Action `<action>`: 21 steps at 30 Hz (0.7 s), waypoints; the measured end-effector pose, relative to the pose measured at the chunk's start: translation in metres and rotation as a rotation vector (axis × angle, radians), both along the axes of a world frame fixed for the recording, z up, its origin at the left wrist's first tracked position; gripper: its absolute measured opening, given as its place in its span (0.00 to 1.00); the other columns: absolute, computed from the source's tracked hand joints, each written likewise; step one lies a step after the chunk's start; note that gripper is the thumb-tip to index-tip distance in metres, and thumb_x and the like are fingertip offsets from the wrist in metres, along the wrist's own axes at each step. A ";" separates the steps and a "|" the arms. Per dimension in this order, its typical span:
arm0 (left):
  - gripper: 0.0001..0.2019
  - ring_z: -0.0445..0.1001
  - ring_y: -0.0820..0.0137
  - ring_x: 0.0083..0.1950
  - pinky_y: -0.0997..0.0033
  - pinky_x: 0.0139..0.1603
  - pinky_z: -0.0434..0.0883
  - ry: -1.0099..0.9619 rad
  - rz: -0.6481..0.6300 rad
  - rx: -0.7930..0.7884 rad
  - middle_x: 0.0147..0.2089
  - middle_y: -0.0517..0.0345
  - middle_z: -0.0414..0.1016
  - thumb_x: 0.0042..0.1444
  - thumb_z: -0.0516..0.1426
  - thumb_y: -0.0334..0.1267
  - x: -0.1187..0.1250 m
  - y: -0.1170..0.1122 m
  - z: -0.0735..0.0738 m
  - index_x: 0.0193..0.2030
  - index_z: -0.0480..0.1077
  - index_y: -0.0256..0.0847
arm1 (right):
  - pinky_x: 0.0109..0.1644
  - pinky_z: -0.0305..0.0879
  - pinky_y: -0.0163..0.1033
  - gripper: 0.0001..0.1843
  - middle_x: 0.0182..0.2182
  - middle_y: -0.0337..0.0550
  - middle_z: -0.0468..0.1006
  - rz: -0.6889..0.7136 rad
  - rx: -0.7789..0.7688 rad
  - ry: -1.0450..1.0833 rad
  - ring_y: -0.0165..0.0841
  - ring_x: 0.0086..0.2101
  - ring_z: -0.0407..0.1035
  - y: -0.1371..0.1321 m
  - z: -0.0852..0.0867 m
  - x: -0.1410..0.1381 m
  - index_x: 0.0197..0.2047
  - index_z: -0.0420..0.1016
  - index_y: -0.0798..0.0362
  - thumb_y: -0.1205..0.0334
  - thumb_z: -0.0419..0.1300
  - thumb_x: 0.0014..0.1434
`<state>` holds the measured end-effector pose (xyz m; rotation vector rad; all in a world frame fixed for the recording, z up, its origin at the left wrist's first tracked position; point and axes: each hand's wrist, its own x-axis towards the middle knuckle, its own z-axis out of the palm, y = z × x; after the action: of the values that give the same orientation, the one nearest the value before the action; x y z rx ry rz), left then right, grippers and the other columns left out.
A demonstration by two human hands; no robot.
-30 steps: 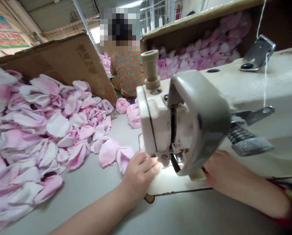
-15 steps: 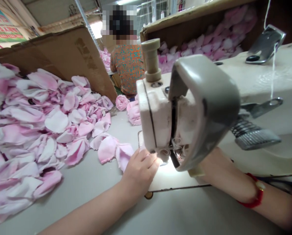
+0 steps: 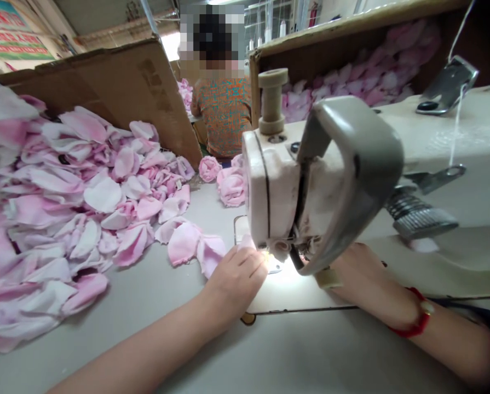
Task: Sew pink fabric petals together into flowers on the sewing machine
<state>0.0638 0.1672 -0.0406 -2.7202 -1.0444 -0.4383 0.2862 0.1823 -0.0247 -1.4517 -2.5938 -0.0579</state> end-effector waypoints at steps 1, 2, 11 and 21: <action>0.10 0.64 0.69 0.42 0.68 0.43 0.63 -0.009 -0.029 -0.033 0.37 0.54 0.67 0.59 0.44 0.29 -0.002 0.001 0.003 0.39 0.65 0.36 | 0.25 0.54 0.36 0.14 0.25 0.43 0.76 -0.001 0.014 0.013 0.33 0.24 0.68 -0.001 0.001 -0.001 0.27 0.71 0.51 0.62 0.47 0.56; 0.10 0.64 0.69 0.42 0.68 0.43 0.63 -0.016 -0.061 -0.065 0.38 0.53 0.68 0.59 0.44 0.30 -0.004 0.003 0.006 0.39 0.65 0.36 | 0.25 0.53 0.36 0.13 0.23 0.42 0.75 0.000 0.026 0.026 0.33 0.23 0.68 -0.002 0.003 -0.001 0.25 0.70 0.51 0.62 0.47 0.56; 0.16 0.67 0.63 0.46 0.64 0.43 0.67 0.100 0.036 0.000 0.44 0.43 0.69 0.56 0.39 0.22 0.013 -0.017 0.024 0.47 0.62 0.27 | 0.23 0.49 0.35 0.11 0.18 0.40 0.72 0.032 0.051 -0.024 0.32 0.22 0.67 0.004 0.010 -0.005 0.25 0.69 0.52 0.62 0.50 0.55; 0.20 0.56 0.60 0.59 0.55 0.55 0.61 0.097 0.021 0.061 0.55 0.46 0.62 0.55 0.39 0.22 0.003 -0.034 0.019 0.52 0.60 0.34 | 0.23 0.49 0.35 0.15 0.27 0.46 0.74 -0.457 0.252 -0.129 0.35 0.24 0.67 -0.042 0.021 0.088 0.40 0.68 0.52 0.57 0.44 0.59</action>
<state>0.0664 0.1335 -0.0213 -2.6459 -1.0167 -0.3248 0.3741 0.1404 -0.0037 -1.9529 -2.1844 -0.5282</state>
